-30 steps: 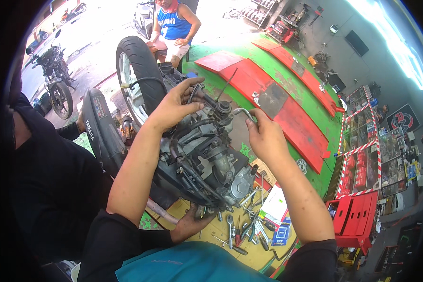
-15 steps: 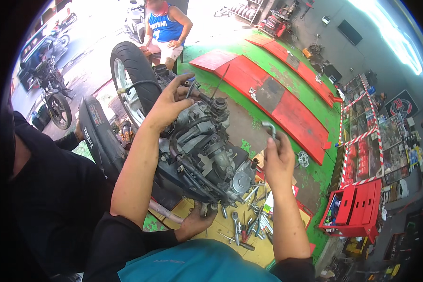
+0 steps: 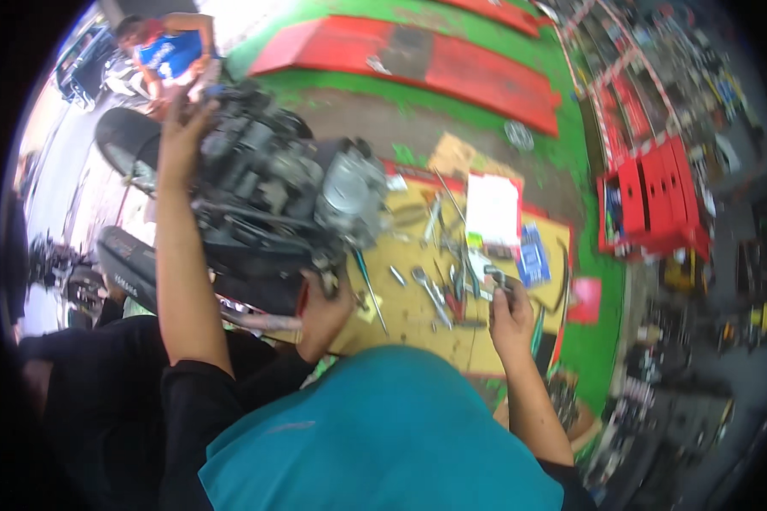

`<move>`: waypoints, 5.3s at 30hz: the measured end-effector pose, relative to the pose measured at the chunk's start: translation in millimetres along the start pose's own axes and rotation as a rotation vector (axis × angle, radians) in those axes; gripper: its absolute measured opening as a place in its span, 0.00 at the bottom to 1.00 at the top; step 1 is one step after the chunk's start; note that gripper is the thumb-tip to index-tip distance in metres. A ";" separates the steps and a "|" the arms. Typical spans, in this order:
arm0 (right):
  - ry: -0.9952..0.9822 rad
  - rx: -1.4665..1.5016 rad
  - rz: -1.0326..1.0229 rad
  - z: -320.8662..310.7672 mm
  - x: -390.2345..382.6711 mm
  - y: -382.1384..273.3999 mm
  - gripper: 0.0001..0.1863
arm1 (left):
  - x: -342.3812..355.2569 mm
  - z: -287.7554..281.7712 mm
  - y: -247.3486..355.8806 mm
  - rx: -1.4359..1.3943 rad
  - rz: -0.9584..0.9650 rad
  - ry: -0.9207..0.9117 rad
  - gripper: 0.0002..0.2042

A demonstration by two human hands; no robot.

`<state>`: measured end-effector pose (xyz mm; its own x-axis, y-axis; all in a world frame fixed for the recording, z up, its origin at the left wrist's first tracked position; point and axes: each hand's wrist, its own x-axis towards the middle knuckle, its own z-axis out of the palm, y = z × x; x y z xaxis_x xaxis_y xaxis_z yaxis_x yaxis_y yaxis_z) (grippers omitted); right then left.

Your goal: The person works on a motorcycle engine mounted on a stand, using a T-handle wrench to tighten bolts and a cordless impact driver to fasten components. They handle engine parts and tools on a cluttered workbench while another person sits nearby.

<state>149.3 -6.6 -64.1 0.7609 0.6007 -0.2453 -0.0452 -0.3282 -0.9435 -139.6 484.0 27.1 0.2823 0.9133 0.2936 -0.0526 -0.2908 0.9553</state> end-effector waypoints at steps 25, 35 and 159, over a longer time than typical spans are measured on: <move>0.182 -0.324 0.354 -120.4 -131.0 283.0 0.13 | 34.0 -4.4 -5.7 0.167 -0.199 -0.088 0.32; 0.119 -0.500 0.293 -117.0 -106.4 300.6 0.13 | 23.4 -14.2 -5.4 0.292 -0.275 -0.132 0.26; -0.343 -0.898 0.395 -118.1 -40.9 236.5 0.31 | -51.1 -60.6 -18.8 -0.007 -0.058 0.067 0.28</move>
<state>183.9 -194.9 -250.9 0.5649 0.4615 -0.6840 0.3546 -0.8843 -0.3038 -211.1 460.1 -3.8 0.2209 0.9455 0.2394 -0.0451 -0.2353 0.9709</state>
